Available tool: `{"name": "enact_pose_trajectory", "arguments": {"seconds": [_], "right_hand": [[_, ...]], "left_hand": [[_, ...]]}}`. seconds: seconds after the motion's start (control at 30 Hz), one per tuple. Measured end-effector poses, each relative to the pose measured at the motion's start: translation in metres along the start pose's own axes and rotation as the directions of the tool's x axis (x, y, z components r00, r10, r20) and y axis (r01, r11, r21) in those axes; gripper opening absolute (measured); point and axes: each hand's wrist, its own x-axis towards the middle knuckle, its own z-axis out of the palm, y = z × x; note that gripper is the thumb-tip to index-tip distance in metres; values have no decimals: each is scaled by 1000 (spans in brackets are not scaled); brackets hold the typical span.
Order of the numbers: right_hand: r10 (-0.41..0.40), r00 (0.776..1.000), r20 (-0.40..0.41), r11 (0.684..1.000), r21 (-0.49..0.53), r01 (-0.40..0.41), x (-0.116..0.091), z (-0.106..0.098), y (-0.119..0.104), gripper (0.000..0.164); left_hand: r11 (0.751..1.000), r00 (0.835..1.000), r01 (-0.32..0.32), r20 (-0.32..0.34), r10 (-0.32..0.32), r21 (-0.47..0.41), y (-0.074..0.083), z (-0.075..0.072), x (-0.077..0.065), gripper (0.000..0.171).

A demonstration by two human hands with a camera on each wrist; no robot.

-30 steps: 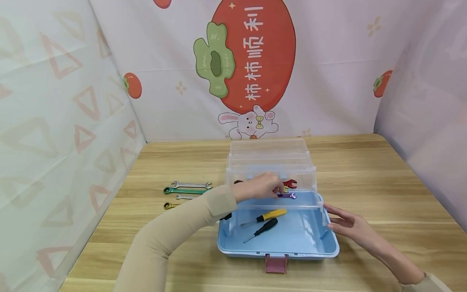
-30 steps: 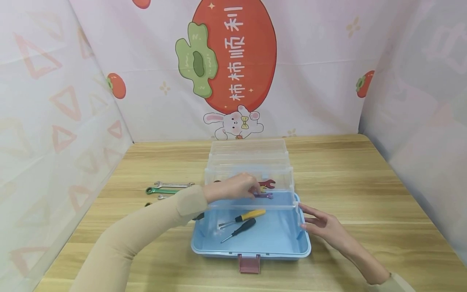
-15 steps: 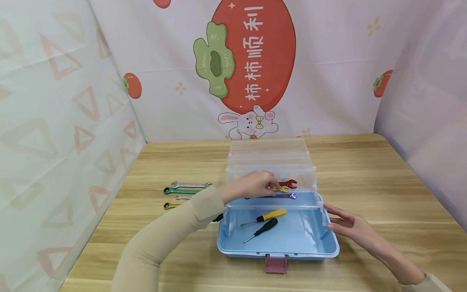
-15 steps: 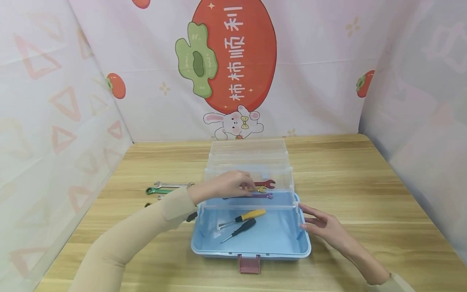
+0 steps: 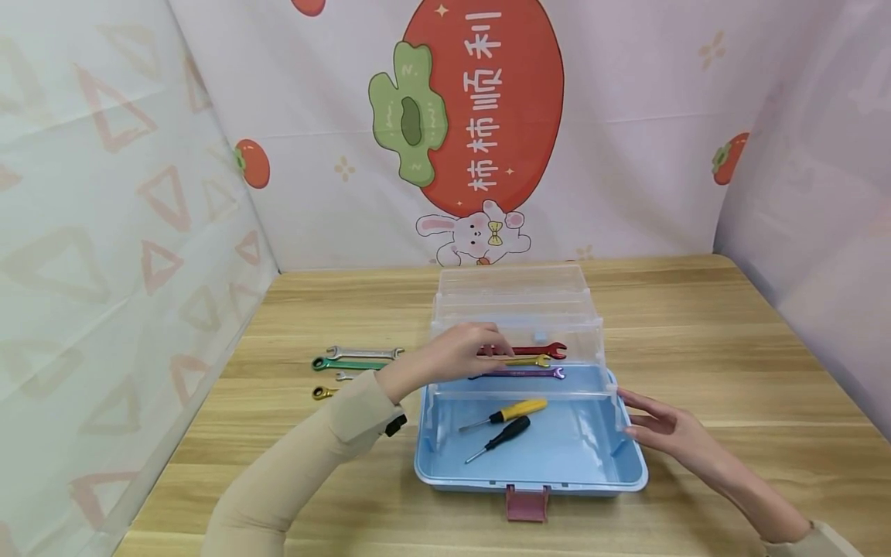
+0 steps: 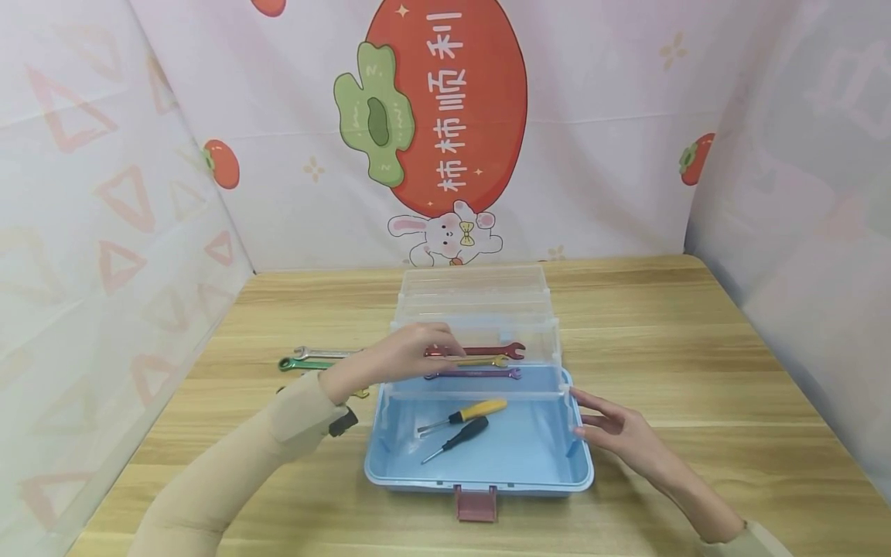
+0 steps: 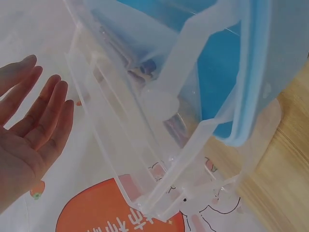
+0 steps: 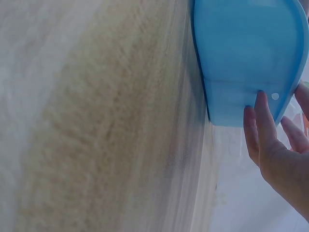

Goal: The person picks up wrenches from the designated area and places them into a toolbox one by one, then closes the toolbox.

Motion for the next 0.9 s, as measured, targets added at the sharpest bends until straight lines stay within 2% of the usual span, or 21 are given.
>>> {"name": "enact_pose_trajectory", "arguments": {"seconds": [0.23,0.37,0.63,0.9], "right_hand": [[-29,1000,6,999,18,29,1,0,1,58],[-27,1000,6,999,30,27,1,0,1,59],[-15,1000,4,1000,22,15,1,1,0,58],[-30,1000,2,999,27,30,1,0,1,58]], "left_hand": [[997,997,29,-65,-34,-67,-5,-1,-17,21],[995,991,16,-128,-29,-102,-7,-2,-26,20],[990,964,-20,-265,-18,-141,-17,1,-46,18],[984,942,7,-329,-66,-177,-30,3,-66,16]]}}
